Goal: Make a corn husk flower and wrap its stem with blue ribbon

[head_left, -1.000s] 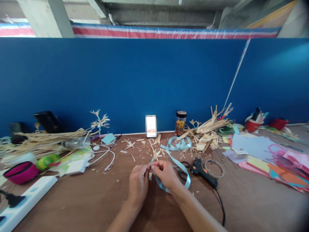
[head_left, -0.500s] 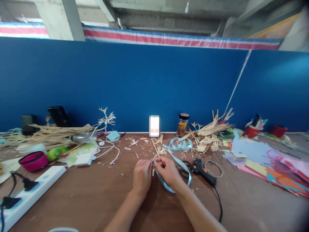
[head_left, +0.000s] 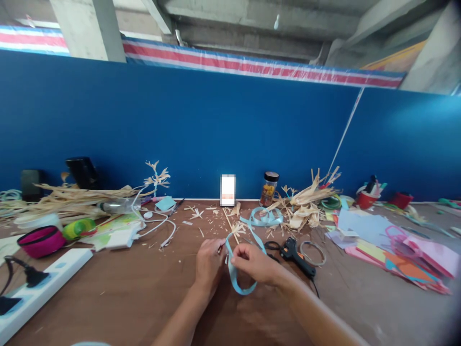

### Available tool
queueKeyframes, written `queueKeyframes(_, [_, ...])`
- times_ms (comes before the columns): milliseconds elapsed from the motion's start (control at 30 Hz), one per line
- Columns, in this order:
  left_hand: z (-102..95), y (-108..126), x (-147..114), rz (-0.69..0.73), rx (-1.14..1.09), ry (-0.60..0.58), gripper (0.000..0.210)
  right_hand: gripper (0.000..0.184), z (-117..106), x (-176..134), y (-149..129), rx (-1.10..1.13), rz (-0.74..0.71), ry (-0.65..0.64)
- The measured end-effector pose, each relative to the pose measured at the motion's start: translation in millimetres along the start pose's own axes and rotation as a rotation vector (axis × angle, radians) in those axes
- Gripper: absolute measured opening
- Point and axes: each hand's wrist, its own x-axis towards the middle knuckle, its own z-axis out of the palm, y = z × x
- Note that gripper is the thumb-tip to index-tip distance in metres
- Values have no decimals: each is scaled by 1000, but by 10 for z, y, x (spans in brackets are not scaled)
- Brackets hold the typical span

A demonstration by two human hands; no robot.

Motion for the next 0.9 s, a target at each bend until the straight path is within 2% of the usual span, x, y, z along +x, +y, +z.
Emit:
queueKeyframes(100, [5, 10, -1, 4, 21, 9, 17, 19, -108, -88, -158, 52, 81, -81])
queueKeyframes(167, [13, 22, -9, 19, 34, 14, 17, 29, -181, -121, -297, 99, 81, -154])
queueKeyframes(233, [24, 33, -20, 30, 41, 15, 18, 30, -255, -122, -446, 149, 76, -207])
queueKeyframes(400, [54, 16, -30, 26, 77, -9, 18, 27, -478, -11, -800, 320, 141, -228])
queueKeyframes(500, [64, -18, -27, 12, 98, -15, 20, 32, -704, 112, -1001, 233, 103, -262])
queueKeyframes(633, [69, -35, -25, -19, 90, -37, 20, 36, -1128, 407, -1249, -157, 3, -253])
queueKeyframes(700, [75, -16, -22, -46, 51, -70, 18, 32, -1303, 643, -1335, -422, -75, -222])
queueKeyframes(767, [84, 21, -17, -97, -49, -121, 17, 26, -1387, 922, -1363, -600, -196, -187])
queueKeyframes(833, [90, 62, -8, -199, -223, -192, 15, 23, -1373, 1197, -1313, -684, -341, 29])
queueKeyframes(867, [88, 81, -1, -270, -334, -240, 14, 27, -1340, 1312, -1258, -744, -381, 173])
queueKeyframes(900, [81, 95, 8, -346, -450, -293, 14, 36, -1298, 1404, -1186, -838, -362, 258])
